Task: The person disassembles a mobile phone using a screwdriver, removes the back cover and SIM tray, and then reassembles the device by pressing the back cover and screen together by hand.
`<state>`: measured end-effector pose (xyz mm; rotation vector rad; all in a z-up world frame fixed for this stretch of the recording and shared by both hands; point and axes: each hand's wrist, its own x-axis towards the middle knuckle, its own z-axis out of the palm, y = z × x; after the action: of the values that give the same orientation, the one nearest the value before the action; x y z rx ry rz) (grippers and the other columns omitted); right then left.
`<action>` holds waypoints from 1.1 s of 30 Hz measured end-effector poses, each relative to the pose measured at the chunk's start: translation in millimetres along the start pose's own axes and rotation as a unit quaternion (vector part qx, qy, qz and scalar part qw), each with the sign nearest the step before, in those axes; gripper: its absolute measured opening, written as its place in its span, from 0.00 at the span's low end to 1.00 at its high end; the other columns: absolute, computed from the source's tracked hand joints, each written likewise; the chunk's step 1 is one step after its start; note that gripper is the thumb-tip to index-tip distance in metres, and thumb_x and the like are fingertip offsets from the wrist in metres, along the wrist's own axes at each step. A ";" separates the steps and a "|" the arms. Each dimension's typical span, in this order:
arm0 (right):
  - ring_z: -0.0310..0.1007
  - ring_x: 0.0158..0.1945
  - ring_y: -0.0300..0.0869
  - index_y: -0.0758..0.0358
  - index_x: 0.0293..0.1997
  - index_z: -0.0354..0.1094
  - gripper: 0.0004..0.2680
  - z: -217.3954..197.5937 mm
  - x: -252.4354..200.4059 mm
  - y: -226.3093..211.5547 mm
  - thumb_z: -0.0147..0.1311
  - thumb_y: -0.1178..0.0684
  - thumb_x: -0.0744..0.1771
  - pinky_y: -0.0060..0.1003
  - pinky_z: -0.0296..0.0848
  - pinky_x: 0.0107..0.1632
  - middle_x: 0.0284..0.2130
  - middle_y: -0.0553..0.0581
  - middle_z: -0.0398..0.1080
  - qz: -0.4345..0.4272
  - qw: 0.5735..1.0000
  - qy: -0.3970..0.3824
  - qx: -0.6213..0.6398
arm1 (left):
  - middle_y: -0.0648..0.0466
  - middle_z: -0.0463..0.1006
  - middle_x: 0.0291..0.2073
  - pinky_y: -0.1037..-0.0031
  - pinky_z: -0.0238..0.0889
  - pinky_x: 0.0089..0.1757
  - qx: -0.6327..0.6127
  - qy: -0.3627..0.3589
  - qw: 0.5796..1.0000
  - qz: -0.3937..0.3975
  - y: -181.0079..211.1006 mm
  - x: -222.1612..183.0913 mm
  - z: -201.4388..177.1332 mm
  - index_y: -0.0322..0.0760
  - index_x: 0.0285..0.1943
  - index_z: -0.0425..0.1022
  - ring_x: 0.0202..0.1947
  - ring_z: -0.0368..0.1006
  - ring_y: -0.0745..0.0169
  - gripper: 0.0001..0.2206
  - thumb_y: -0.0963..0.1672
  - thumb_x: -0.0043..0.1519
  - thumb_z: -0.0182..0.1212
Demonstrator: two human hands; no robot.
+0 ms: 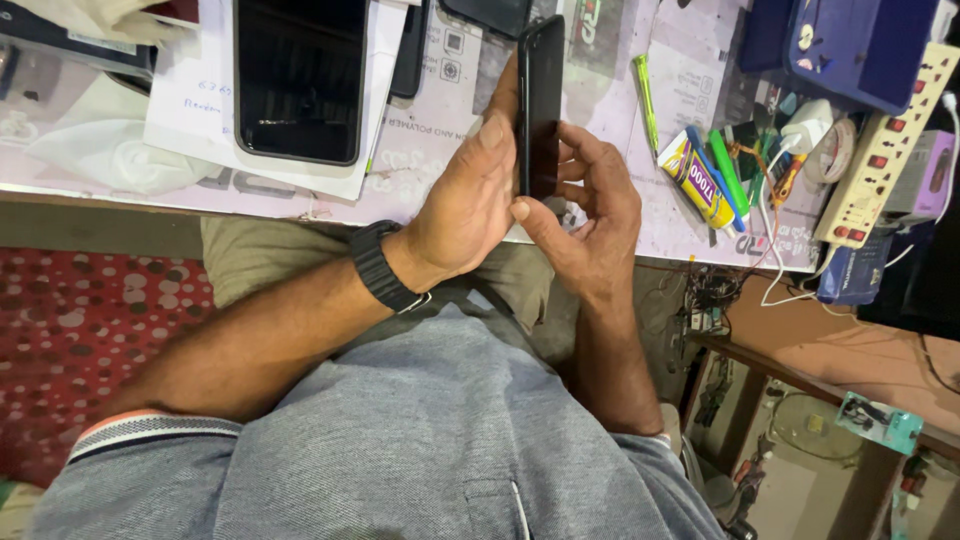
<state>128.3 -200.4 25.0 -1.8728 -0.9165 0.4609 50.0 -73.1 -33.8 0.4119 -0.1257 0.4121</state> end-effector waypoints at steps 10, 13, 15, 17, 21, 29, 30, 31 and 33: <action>0.73 0.51 0.38 0.72 0.69 0.60 0.26 1.7 1.1 -3.6 0.70 0.58 0.65 0.35 0.80 0.56 0.51 0.55 0.68 0.002 1.000 0.000 0.009 | 0.54 0.60 0.64 0.70 0.55 0.64 -0.019 0.005 1.000 -0.007 -1.7 -3.5 -1.3 0.39 0.86 0.37 0.61 0.60 0.64 0.37 0.54 0.75 0.52; 0.74 0.54 0.41 0.71 0.68 0.60 0.26 1.9 1.8 -10.6 0.70 0.58 0.64 0.36 0.79 0.56 0.53 0.58 0.67 -0.029 0.998 0.008 -0.052 | 0.52 0.63 0.65 0.67 0.58 0.65 -0.039 0.010 0.999 -0.033 3.4 -3.0 1.3 0.39 0.85 0.41 0.63 0.64 0.61 0.35 0.49 0.72 0.55; 0.76 0.52 0.43 0.70 0.66 0.61 0.26 3.7 2.6 -14.3 0.72 0.57 0.63 0.37 0.79 0.55 0.52 0.60 0.68 -0.052 0.993 0.025 -0.103 | 0.51 0.64 0.67 0.64 0.58 0.67 -0.041 0.021 0.998 -0.048 7.4 1.1 2.6 0.39 0.83 0.43 0.66 0.64 0.59 0.34 0.46 0.70 0.56; 0.77 0.51 0.44 0.69 0.65 0.62 0.26 6.2 3.0 -15.9 0.73 0.57 0.62 0.37 0.79 0.55 0.51 0.61 0.68 -0.071 0.986 0.043 -0.145 | 0.48 0.63 0.68 0.62 0.57 0.69 -0.030 0.041 0.997 -0.055 7.3 3.9 5.1 0.37 0.82 0.44 0.68 0.63 0.57 0.33 0.41 0.68 0.56; 0.76 0.54 0.48 0.68 0.64 0.62 0.26 7.6 1.6 -18.0 0.74 0.57 0.62 0.39 0.79 0.57 0.53 0.63 0.68 -0.095 0.976 0.065 -0.185 | 0.50 0.58 0.75 0.62 0.52 0.73 -0.024 0.053 0.998 -0.035 7.4 5.5 6.4 0.35 0.82 0.47 0.75 0.57 0.58 0.32 0.38 0.68 0.55; 0.76 0.54 0.45 0.69 0.65 0.60 0.28 7.5 -0.3 -18.0 0.76 0.56 0.61 0.35 0.79 0.55 0.52 0.61 0.68 -0.082 0.979 0.076 -0.171 | 0.49 0.56 0.75 0.63 0.55 0.71 -0.048 0.047 0.998 -0.021 11.5 5.5 8.0 0.35 0.81 0.48 0.75 0.57 0.54 0.31 0.37 0.69 0.55; 0.75 0.53 0.44 0.69 0.65 0.59 0.30 7.0 0.3 -17.7 0.77 0.55 0.61 0.35 0.79 0.53 0.52 0.61 0.68 -0.071 0.980 0.081 -0.165 | 0.47 0.58 0.75 0.61 0.57 0.70 -0.058 0.051 0.997 -0.020 13.5 7.4 7.6 0.33 0.80 0.50 0.74 0.59 0.52 0.29 0.37 0.69 0.55; 0.74 0.52 0.43 0.70 0.66 0.58 0.32 7.1 -1.8 -17.9 0.79 0.54 0.60 0.34 0.79 0.52 0.51 0.60 0.68 -0.054 0.982 0.086 -0.158 | 0.46 0.59 0.74 0.59 0.60 0.68 -0.069 0.059 0.996 -0.024 15.6 7.4 7.5 0.32 0.78 0.52 0.73 0.60 0.50 0.27 0.38 0.70 0.55; 0.75 0.50 0.38 0.71 0.68 0.55 0.31 3.5 -4.5 -16.4 0.75 0.56 0.62 0.30 0.77 0.49 0.51 0.58 0.69 0.011 0.998 0.062 -0.006 | 0.43 0.61 0.72 0.56 0.64 0.66 -0.085 0.072 0.993 -0.034 19.5 6.8 7.1 0.30 0.75 0.56 0.71 0.63 0.46 0.24 0.38 0.70 0.55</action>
<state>116.6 -197.6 37.6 -1.9015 -0.8185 0.3482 47.9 -57.3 -18.9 0.2172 -0.0066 0.3601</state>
